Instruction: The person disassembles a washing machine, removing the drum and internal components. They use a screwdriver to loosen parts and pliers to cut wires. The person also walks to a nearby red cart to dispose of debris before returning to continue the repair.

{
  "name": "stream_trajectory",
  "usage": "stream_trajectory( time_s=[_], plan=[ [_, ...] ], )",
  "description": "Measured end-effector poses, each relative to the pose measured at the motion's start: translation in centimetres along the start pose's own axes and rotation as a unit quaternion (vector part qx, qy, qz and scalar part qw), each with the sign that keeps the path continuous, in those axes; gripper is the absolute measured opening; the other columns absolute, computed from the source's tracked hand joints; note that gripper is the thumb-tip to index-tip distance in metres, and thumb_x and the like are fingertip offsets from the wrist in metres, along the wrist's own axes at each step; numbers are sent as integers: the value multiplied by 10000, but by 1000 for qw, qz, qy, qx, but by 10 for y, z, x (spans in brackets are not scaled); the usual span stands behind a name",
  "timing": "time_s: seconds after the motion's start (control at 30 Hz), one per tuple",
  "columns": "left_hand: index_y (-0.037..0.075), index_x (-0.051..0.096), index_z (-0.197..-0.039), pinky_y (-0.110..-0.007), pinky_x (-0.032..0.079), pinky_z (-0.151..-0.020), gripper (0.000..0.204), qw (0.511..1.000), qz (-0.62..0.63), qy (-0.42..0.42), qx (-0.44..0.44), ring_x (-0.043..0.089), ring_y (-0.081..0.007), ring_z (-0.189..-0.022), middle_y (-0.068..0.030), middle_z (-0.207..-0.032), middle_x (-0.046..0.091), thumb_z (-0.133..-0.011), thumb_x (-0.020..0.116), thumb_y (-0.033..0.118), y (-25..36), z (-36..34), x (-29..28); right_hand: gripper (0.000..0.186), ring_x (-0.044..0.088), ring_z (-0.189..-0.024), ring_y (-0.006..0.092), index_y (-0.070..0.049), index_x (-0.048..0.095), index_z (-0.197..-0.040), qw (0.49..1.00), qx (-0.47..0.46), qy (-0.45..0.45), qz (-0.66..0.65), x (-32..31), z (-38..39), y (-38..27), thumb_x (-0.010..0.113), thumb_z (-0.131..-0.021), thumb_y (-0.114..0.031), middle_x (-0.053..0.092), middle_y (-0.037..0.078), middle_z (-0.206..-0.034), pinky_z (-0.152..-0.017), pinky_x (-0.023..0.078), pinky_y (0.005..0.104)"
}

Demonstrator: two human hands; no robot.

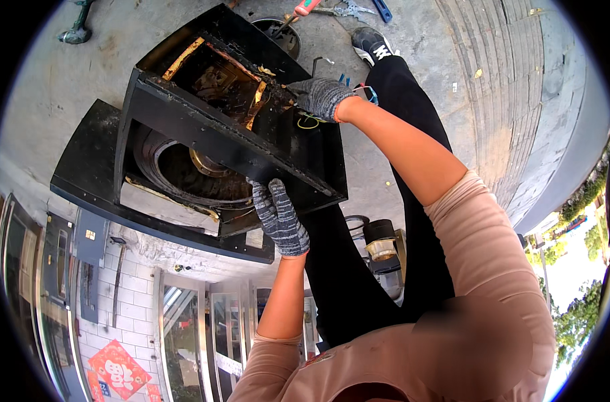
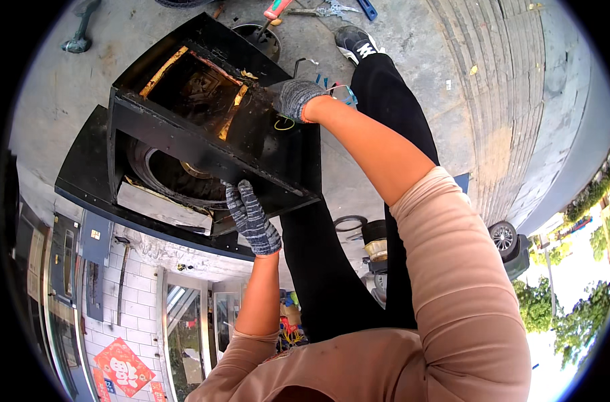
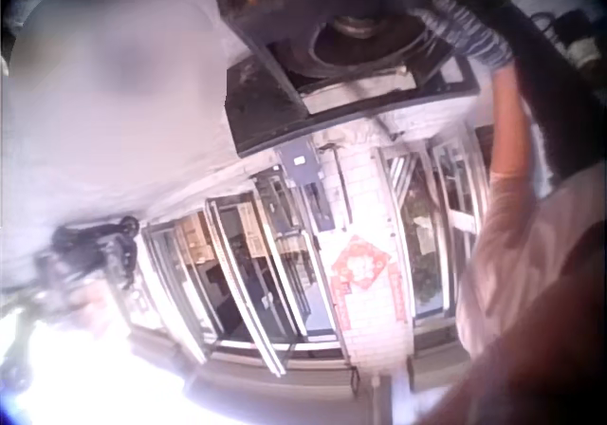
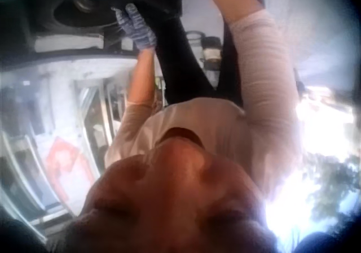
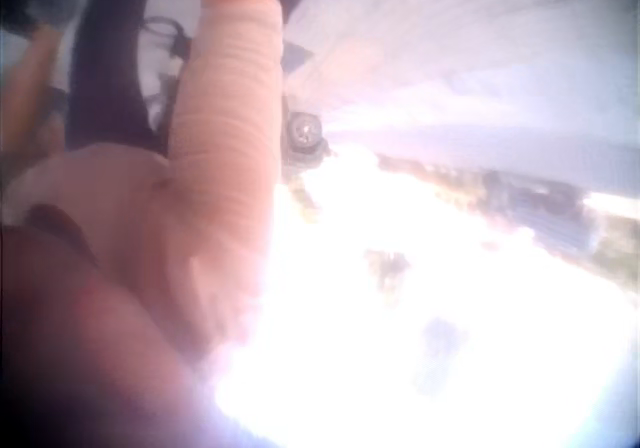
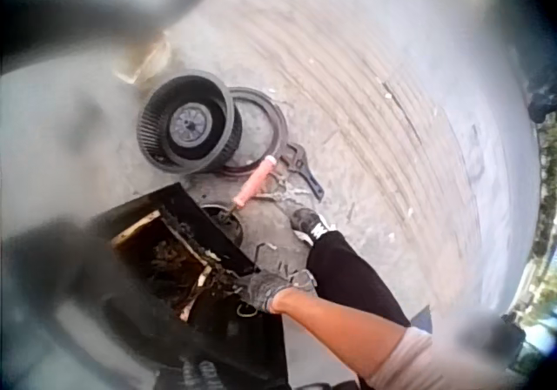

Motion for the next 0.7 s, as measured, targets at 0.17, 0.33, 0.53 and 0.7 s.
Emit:
stream_trajectory(
  time_s=[0.17, 0.33, 0.53, 0.7],
  plan=[
    [-53, 439, -1327, -288, 401, -990, 461, 994, -19, 94, -45, 510, -175, -1101, -136, -1252, 538, -964, 564, 202, -13, 1, 20, 320, 633, -909, 379, -102, 658, -1118, 992, 63, -102, -43, 38, 16, 27, 500, -882, -250, 671, 184, -1010, -817, 485, 451],
    [-62, 312, -1403, -303, 382, -1041, 475, 986, -106, 112, 58, 474, -234, -1203, -181, -1386, 416, -1003, 450, 155, -72, 2, 25, 229, 641, -934, 379, -89, 712, -990, 983, -73, -101, 131, 20, 14, 47, 547, -845, -152, 680, 178, -987, -857, 486, 449],
    [-58, 270, -1420, -369, 311, -1124, 472, 956, -217, 153, 127, 386, -296, -1312, -227, -1460, 320, -1019, 382, 163, -124, -1, 18, 324, 624, -987, 346, -80, 649, -1120, 977, 119, 149, -94, -43, -12, 32, 590, -865, -270, 672, 172, -1013, -868, 483, 410],
    [-57, 289, -1421, -367, 310, -1116, 462, 957, -206, 171, 111, 388, -294, -1301, -225, -1452, 335, -1031, 359, 181, -111, 1, 21, 433, 628, -969, 354, -67, 646, -1107, 990, 61, -120, 30, -7, -8, -17, 604, -830, -398, 670, 178, -1010, -840, 494, 433]
  ],
)
Point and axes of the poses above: each hand's wrist, its own z-axis away from the middle knuckle, its own x-axis out of the palm, y = z × x, the point moved 3 cm from there along -z, towards the middle knuckle
